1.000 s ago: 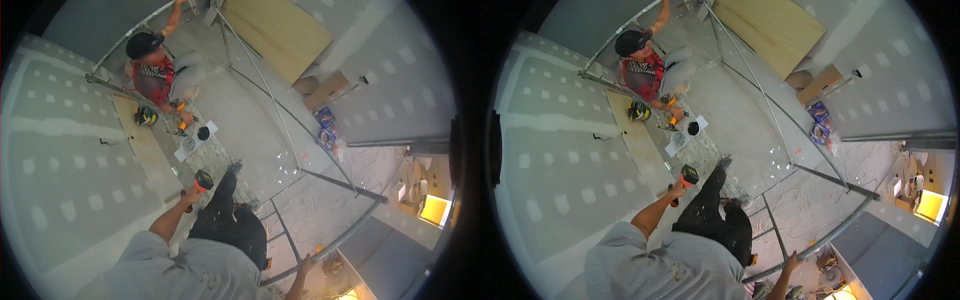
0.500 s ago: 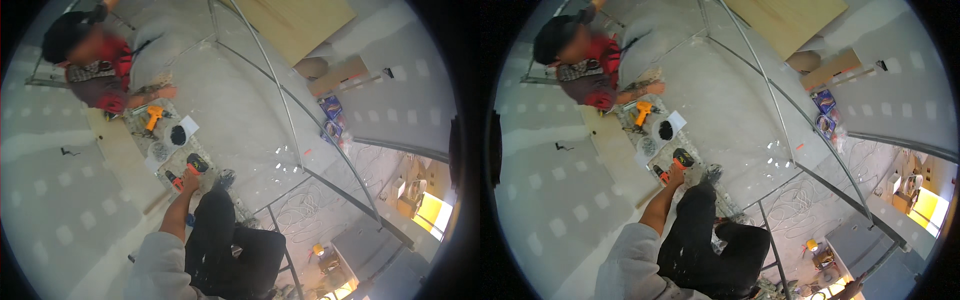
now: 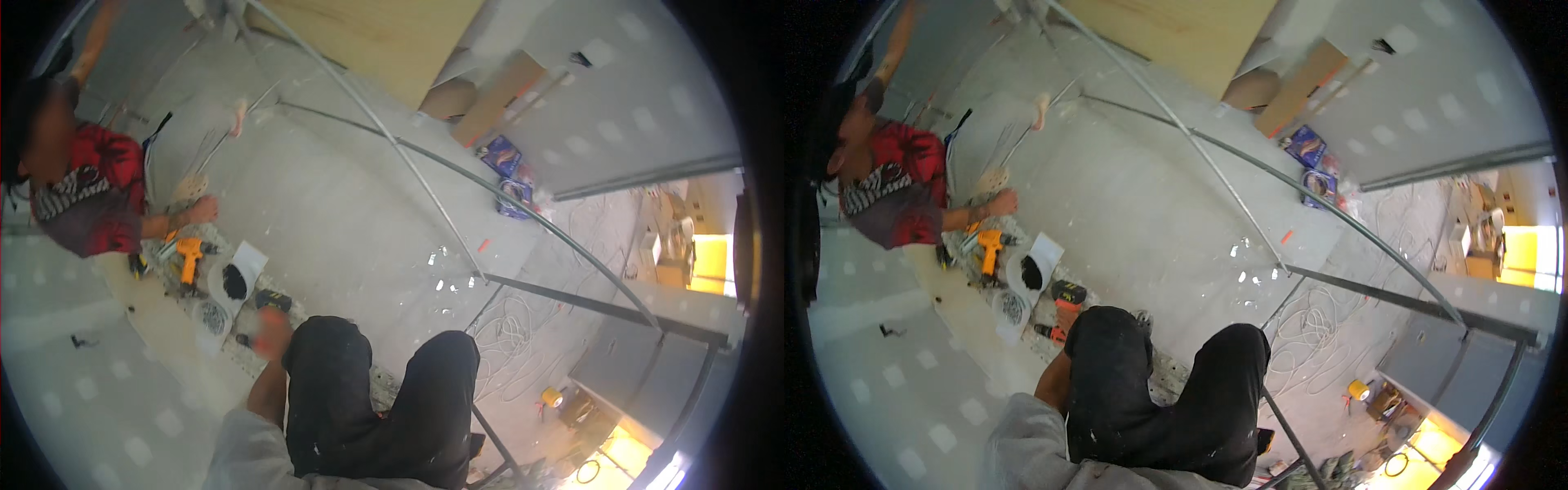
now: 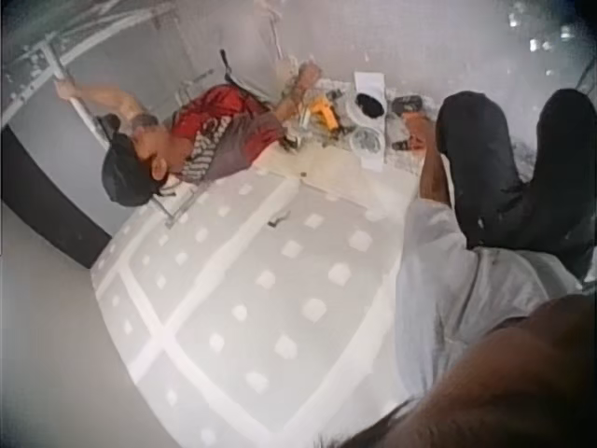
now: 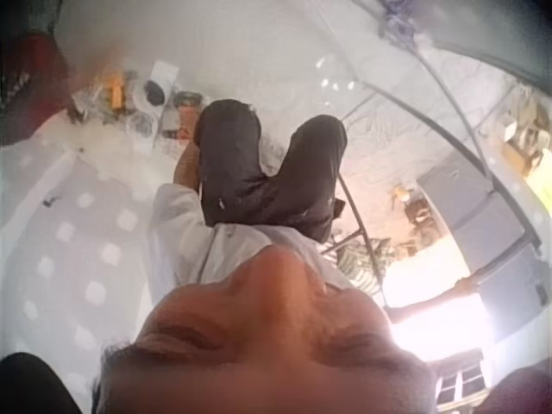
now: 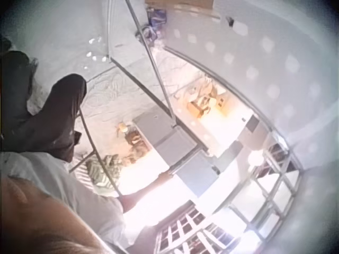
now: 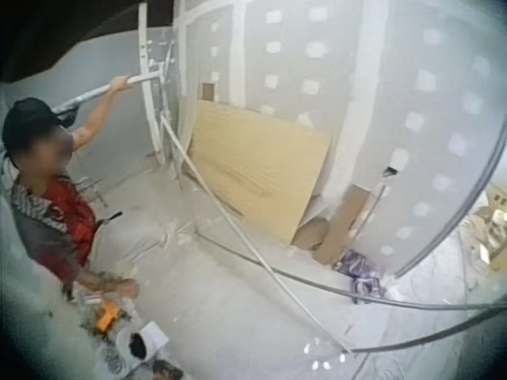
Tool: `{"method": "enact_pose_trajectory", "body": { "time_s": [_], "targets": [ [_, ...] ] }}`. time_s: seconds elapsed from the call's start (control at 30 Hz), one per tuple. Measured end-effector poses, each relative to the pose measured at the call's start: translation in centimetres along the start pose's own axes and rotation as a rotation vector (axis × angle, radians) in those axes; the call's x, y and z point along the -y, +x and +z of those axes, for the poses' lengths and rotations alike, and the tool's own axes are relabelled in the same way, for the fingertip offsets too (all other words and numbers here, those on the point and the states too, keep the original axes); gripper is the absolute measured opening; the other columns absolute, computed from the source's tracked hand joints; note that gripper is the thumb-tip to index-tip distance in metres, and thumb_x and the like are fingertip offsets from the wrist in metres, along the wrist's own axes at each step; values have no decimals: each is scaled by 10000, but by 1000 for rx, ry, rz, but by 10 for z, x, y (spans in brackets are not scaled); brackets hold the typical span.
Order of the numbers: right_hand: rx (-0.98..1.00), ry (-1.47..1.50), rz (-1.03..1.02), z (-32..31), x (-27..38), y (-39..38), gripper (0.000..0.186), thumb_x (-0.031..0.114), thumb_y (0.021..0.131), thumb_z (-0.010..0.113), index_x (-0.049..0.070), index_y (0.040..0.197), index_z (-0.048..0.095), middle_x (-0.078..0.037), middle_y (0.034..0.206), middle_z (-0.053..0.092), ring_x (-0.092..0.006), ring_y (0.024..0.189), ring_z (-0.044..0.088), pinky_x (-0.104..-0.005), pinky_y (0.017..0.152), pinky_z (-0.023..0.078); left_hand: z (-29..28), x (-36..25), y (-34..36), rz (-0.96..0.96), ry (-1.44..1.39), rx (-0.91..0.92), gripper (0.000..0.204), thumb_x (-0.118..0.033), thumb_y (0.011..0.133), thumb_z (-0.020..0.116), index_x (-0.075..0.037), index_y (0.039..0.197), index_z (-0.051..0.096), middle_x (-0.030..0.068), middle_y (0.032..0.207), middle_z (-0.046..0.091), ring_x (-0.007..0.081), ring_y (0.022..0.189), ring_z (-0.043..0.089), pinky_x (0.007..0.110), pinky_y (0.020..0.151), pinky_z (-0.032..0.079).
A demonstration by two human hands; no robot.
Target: The person is installing drywall on a ceiling using a drill.
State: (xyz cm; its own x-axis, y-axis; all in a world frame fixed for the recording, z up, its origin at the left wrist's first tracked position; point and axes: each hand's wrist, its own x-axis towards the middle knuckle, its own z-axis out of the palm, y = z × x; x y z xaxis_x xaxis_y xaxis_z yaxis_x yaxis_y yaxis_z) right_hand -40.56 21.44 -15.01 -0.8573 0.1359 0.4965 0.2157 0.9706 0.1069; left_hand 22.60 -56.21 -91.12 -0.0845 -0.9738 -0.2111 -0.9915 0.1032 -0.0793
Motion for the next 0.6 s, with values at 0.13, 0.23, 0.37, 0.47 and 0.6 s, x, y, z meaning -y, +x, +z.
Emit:
{"method": "enact_pose_trajectory", "body": {
  "time_s": [0.13,0.23,0.37,0.47,0.6],
  "targets": [
    [102,217,151,38,72,-44,656,555,913,577,-13,1240,606,-80,760,529,-154,586,459,-326,504,364,-1,41,12,80,0,34,549,-227,867,645,53,1311,485,207,1325,504,346,1276,449,478,1062,355],
    [176,207,254,7,105,-49,778,651,922,564,9,1361,556,-63,695,513,-126,461,372,-328,402,281,19,28,1,167,-61,92,542,-222,866,646,47,1310,490,203,1323,511,344,1276,452,478,1062,355],
    [40,111,275,-24,132,-65,765,655,934,535,11,1346,560,-63,685,506,-134,464,384,-331,411,294,49,4,-7,347,-149,209,534,-216,866,648,40,1309,497,199,1321,520,341,1276,455,478,1062,356],
    [111,110,344,-35,149,-70,760,670,926,532,20,1317,577,-54,663,493,-131,464,385,-329,417,301,91,-6,2,521,-202,295,527,-211,865,649,34,1308,502,195,1319,526,339,1276,458,478,1062,356],
    [144,139,291,-7,187,-73,775,691,901,548,16,1278,588,-45,655,487,-128,464,385,-321,417,301,122,13,49,625,-305,231,519,-204,864,650,26,1307,508,191,1317,535,336,1275,462,478,1062,357]
  ]
}}
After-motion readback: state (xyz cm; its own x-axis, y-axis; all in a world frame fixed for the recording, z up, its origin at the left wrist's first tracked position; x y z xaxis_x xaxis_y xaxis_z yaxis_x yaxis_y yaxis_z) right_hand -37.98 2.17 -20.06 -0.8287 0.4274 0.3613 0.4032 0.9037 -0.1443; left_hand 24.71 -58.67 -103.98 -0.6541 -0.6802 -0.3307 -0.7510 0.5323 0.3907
